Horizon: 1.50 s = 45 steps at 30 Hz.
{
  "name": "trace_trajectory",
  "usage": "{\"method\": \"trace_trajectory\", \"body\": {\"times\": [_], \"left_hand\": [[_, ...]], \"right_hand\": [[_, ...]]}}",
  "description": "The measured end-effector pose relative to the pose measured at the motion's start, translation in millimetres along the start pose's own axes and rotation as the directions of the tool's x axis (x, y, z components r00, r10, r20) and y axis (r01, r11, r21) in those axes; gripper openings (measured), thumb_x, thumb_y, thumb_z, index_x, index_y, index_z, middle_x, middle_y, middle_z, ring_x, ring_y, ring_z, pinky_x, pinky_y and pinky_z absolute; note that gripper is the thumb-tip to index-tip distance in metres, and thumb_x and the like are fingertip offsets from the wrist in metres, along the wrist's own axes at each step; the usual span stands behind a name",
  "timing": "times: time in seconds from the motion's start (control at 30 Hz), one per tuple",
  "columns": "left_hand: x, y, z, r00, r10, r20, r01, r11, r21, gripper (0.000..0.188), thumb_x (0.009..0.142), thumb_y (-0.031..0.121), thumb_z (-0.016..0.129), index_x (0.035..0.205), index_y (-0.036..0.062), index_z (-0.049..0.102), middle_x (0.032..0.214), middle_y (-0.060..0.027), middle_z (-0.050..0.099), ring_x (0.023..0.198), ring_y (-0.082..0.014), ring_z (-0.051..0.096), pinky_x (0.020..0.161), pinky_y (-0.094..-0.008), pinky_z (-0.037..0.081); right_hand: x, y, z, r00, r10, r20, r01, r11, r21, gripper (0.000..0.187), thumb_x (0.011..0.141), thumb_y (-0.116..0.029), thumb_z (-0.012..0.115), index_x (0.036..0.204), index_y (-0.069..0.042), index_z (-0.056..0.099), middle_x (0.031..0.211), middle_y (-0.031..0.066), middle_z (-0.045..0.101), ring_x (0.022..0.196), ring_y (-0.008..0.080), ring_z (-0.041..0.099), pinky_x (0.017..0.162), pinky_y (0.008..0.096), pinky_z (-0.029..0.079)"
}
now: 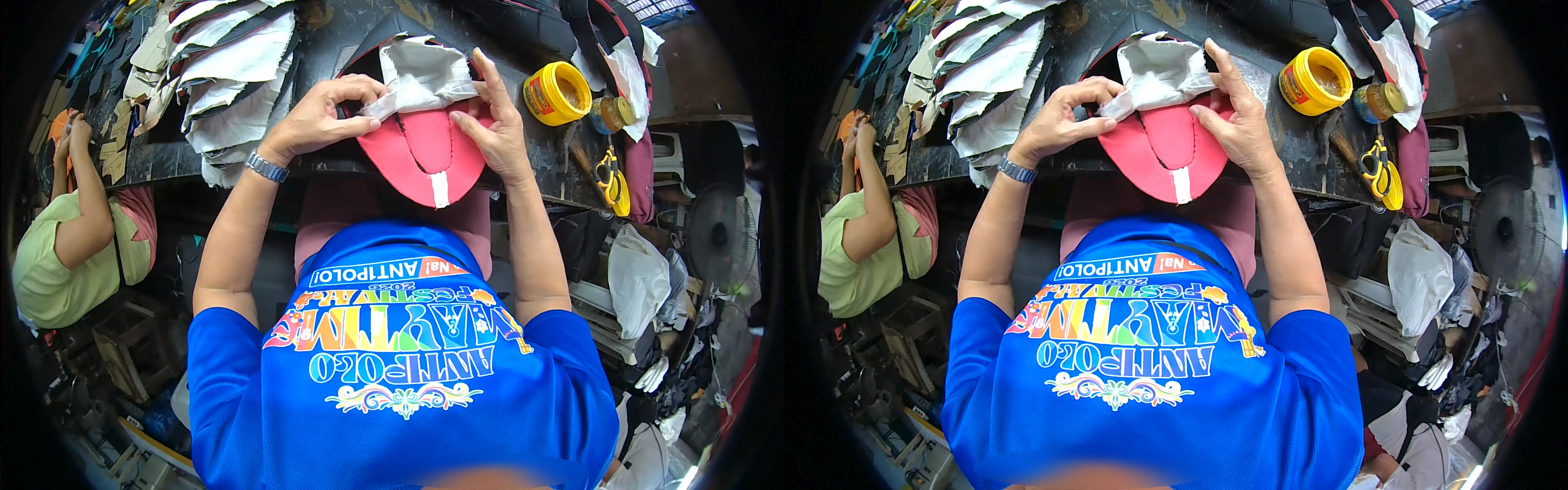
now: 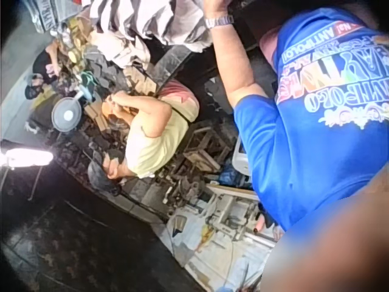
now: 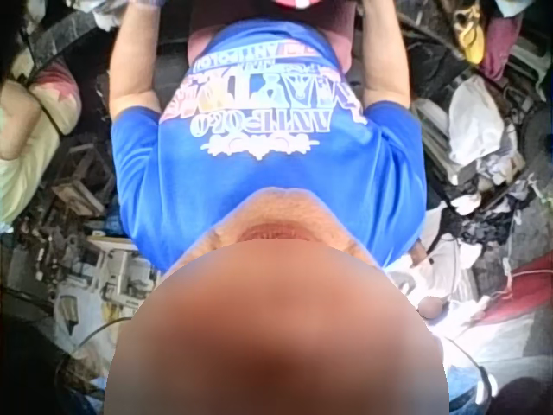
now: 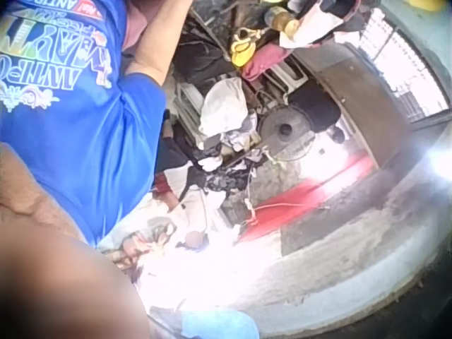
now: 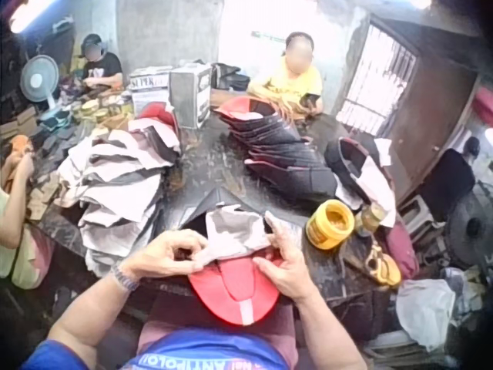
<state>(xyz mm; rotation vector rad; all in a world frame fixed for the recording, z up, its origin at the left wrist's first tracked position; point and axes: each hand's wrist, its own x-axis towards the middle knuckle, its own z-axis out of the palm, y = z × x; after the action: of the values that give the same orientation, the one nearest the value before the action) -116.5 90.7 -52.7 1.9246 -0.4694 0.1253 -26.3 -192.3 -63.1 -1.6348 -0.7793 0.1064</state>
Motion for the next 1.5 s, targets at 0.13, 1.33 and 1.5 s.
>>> {"method": "trace_trajectory", "body": {"times": [0.13,1.33,1.5], "left_hand": [[-5,3,11,1.000,0.013,-0.009,-0.012,0.993,0.115,0.026,0.083,0.023,0.080,0.099,0.0051,0.072,0.115,-0.0096,0.070,0.107,-0.0229,0.067,0.099,-0.0378,0.048],[64,44,50,0.918,-0.094,0.385,-0.121,0.860,0.497,0.049,0.075,0.005,0.078,0.122,0.0039,0.065,0.125,-0.0136,0.062,0.119,-0.0345,0.061,0.105,-0.0429,0.049],[51,40,55,0.948,-0.056,0.312,-0.110,0.865,0.489,0.059,0.076,0.007,0.079,0.132,0.0074,0.061,0.130,-0.0139,0.061,0.122,-0.0358,0.059,0.106,-0.0433,0.049]], "right_hand": [[-3,7,-10,0.997,0.058,0.046,-0.068,0.968,0.243,0.080,0.079,0.010,0.061,0.156,-0.007,0.047,0.098,0.0035,0.071,0.092,0.0104,0.066,0.096,0.0264,0.049],[-27,-27,-15,0.991,0.108,-0.081,-0.096,0.985,0.145,0.102,0.084,0.011,0.069,0.166,-0.014,0.015,0.120,0.0167,0.059,0.097,0.0125,0.067,0.088,0.0274,0.057],[-54,-56,1,0.981,0.153,-0.120,-0.170,0.975,-0.146,0.106,0.080,0.014,0.067,0.166,-0.015,0.012,0.118,0.0156,0.060,0.087,0.0102,0.065,0.083,0.0265,0.057]]}}
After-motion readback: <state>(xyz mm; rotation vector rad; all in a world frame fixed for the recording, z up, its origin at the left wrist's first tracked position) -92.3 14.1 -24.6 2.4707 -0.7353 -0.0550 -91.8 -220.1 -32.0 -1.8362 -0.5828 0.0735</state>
